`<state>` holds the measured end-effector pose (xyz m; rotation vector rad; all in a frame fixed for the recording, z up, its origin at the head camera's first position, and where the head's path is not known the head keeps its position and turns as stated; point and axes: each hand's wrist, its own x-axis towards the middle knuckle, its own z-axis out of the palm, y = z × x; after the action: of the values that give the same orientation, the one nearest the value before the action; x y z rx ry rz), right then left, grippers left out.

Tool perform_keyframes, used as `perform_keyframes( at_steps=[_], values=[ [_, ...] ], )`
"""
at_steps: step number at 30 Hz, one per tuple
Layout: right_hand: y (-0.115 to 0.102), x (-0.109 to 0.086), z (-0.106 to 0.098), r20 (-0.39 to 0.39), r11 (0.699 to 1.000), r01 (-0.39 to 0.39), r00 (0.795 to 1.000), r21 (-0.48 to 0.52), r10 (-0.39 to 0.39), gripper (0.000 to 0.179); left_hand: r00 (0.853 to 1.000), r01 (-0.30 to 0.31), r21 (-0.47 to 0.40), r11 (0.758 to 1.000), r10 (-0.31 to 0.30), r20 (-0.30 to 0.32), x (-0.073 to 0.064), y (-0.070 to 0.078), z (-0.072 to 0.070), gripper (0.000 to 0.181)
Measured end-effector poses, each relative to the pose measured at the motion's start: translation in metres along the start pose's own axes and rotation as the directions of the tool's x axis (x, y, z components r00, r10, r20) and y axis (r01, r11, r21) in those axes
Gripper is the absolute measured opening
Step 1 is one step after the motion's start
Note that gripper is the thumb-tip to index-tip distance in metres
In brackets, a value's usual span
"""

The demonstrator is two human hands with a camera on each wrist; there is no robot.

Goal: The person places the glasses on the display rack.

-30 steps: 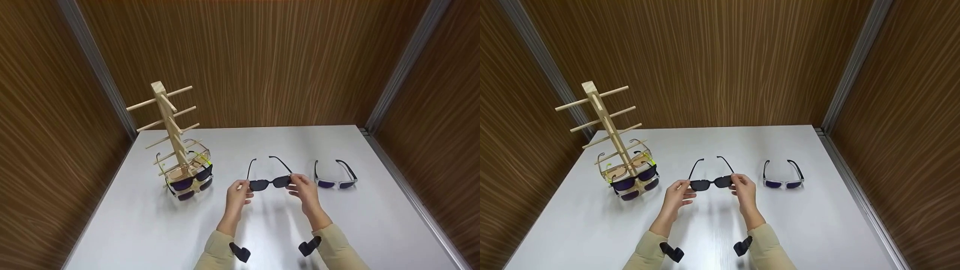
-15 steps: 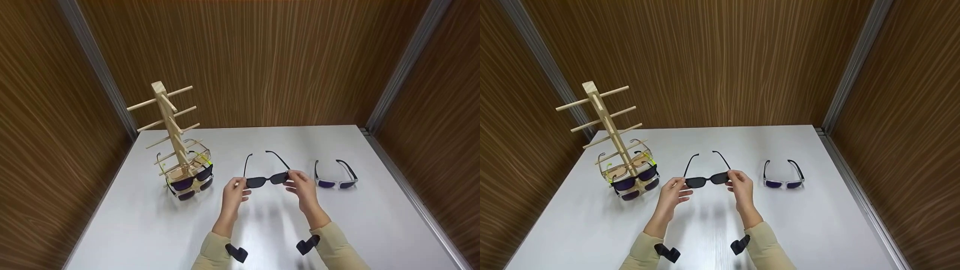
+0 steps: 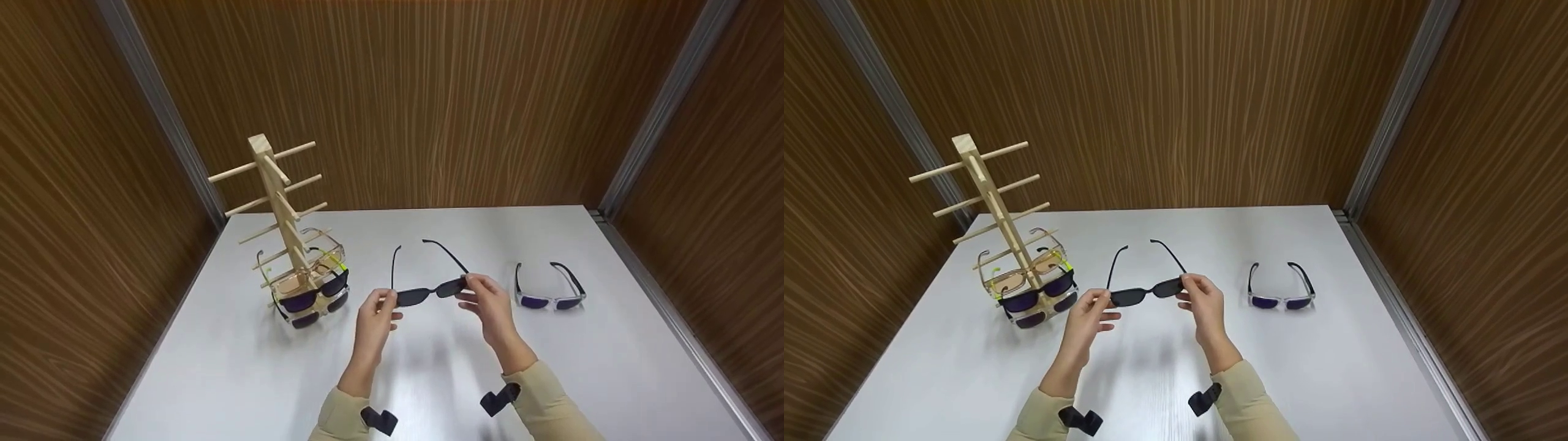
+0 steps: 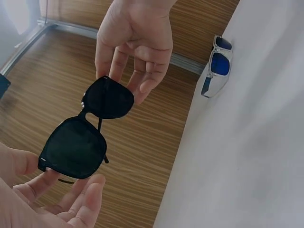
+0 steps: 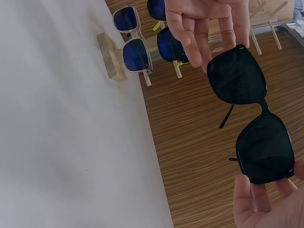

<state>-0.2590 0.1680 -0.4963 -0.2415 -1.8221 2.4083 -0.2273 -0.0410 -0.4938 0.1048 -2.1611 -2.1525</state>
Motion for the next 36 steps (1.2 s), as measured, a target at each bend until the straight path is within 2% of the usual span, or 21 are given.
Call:
perform_keyframes(
  at_steps=[5,11,19,24,27,33,36],
  values=[
    [-0.006,0.0,0.006,0.016,1.0,-0.009,1.0,0.023,0.009,0.021,0.998,-0.055,0.056,0.997,0.056,-0.013,-0.003,0.004,-0.005,0.025],
    [-0.012,-0.001,0.012,0.058,0.999,-0.011,0.998,0.045,0.008,0.026,0.994,-0.105,0.085,0.991,0.107,-0.018,-0.009,0.012,-0.011,0.028],
    [-0.021,-0.003,0.024,0.125,0.997,-0.005,0.992,0.08,-0.005,0.033,0.985,-0.167,0.079,0.983,0.169,-0.029,-0.019,0.024,-0.021,0.03],
    [-0.026,-0.004,0.032,0.152,0.995,-0.014,0.988,0.104,-0.002,0.026,0.977,-0.196,0.106,0.975,0.203,-0.065,-0.021,0.029,-0.027,0.031],
    [-0.028,-0.005,0.037,0.172,0.994,-0.013,0.985,0.105,-0.005,0.021,0.967,-0.218,0.143,0.965,0.233,-0.098,-0.023,0.032,-0.03,0.03],
    [-0.033,-0.006,0.046,0.208,0.995,-0.02,0.978,0.1,-0.001,0.026,0.926,-0.308,0.203,0.929,0.342,-0.159,-0.029,0.038,-0.033,0.029],
    [-0.035,-0.005,0.05,0.219,0.995,-0.019,0.976,0.102,-0.003,0.025,0.916,-0.323,0.205,0.924,0.36,-0.177,-0.032,0.043,-0.035,0.029]
  ],
)
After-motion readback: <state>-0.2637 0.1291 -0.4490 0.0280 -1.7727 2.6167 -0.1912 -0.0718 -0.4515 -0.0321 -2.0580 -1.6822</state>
